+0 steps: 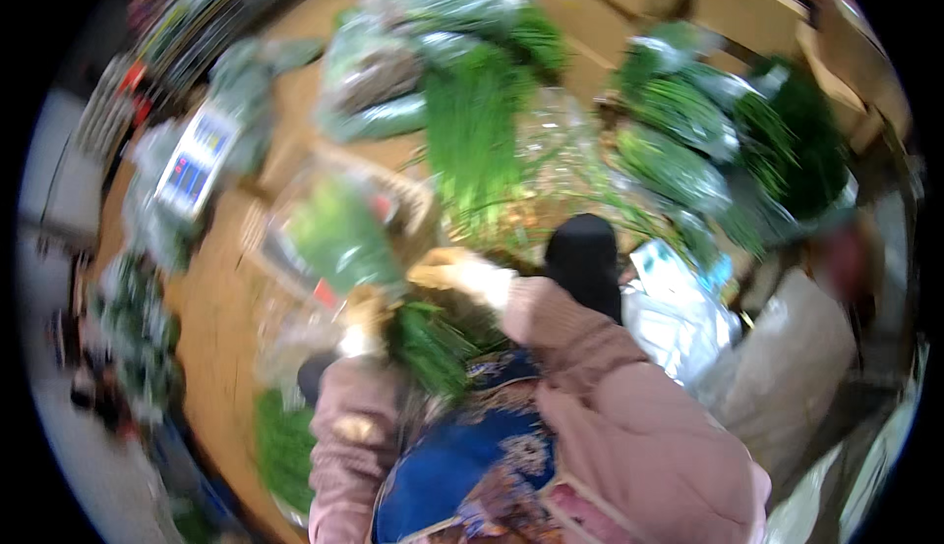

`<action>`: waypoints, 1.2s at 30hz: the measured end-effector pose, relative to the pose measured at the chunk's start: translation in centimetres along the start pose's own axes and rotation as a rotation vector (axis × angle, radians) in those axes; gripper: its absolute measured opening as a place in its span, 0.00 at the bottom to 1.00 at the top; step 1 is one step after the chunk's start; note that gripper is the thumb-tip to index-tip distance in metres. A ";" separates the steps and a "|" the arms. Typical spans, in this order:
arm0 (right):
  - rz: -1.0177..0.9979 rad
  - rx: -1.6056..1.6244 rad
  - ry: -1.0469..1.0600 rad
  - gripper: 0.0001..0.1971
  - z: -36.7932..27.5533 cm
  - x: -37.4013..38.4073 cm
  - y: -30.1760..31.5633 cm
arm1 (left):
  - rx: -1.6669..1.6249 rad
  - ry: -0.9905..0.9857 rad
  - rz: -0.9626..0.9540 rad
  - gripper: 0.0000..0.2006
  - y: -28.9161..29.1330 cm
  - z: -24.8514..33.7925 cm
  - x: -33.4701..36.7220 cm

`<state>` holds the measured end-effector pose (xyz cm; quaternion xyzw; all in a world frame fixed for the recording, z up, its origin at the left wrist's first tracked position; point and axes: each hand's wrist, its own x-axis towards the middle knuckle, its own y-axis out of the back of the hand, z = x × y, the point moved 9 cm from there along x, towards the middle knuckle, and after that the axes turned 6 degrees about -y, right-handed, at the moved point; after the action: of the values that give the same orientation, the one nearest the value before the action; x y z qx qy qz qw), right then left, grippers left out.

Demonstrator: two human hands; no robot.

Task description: The person gathers bunches of green onions from a pile, aligns the stems, and places them into plastic bags using an electronic scale for weight measurement.

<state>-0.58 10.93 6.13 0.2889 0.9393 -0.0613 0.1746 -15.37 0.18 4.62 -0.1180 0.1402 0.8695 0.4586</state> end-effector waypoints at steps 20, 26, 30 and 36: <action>0.122 0.102 -0.145 0.20 6.7 2.7 -2.5 | 1.009 -0.658 0.037 0.08 -4.3 0.0 -0.8; 0.122 -0.913 -0.002 0.21 -1.3 3.7 -4.0 | 1.228 -0.706 -0.042 0.06 -4.5 5.0 -0.4; 0.133 -1.005 0.165 0.11 -10.3 4.7 -4.8 | 1.146 -0.744 0.087 0.07 -0.6 12.2 -1.0; 0.248 -1.007 0.525 0.08 -22.2 0.5 -6.3 | 0.923 -0.853 0.200 0.10 3.3 22.1 -2.9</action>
<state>-10.95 10.79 26.73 0.2837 0.8236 0.4877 0.0577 -18.24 3.94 26.63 0.4621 0.3160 0.7287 0.3944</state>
